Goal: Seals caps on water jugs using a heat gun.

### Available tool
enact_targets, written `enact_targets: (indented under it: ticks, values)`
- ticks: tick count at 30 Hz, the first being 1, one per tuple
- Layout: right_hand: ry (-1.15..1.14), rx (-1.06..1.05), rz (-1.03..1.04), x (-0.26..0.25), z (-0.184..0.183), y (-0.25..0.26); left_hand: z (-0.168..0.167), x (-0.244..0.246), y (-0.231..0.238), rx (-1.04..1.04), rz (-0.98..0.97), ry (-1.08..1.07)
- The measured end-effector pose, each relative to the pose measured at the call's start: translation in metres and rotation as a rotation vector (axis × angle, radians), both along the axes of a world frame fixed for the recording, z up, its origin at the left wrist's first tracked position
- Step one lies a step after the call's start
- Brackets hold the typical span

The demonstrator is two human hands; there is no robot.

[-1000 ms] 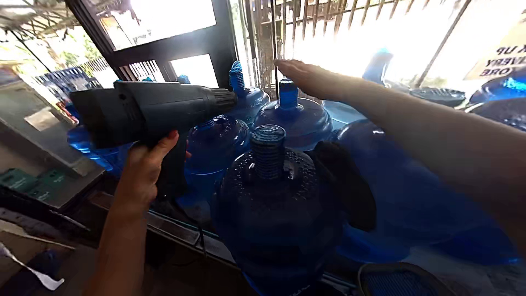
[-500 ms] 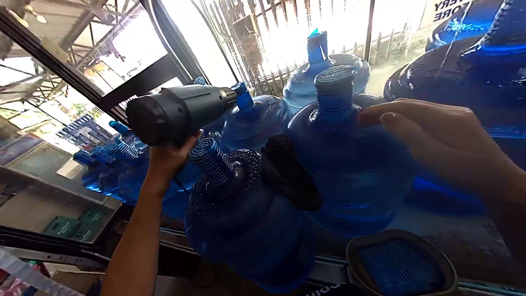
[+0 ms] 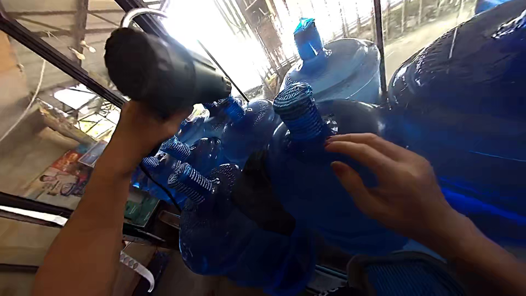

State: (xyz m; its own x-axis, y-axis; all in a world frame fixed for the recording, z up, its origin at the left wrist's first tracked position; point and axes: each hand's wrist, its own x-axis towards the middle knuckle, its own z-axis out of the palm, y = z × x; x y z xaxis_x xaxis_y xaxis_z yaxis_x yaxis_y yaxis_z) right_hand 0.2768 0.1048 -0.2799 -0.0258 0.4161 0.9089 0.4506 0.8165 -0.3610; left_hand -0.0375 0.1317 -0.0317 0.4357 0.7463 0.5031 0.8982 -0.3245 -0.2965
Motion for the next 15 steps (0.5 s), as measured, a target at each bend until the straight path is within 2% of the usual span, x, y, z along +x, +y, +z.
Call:
enact_targets:
  ticks: [3, 8, 11, 15]
  values:
    - [-0.044, 0.001, -0.066, -0.005, 0.001, -0.002, 0.016, 0.045, 0.024, -0.064, 0.168, 0.094]
    - [-0.048, 0.019, -0.092, -0.011, -0.001, -0.003, 0.029, 0.107, 0.087, -0.286, 0.357, 0.010]
    - [-0.025, 0.013, -0.075, -0.010, -0.001, -0.001, 0.025, 0.127, 0.135, -0.346, 0.535, 0.074]
    - [0.008, 0.002, -0.044, -0.008, 0.001, 0.001, 0.008, 0.151, 0.177, -0.398, 0.760, 0.214]
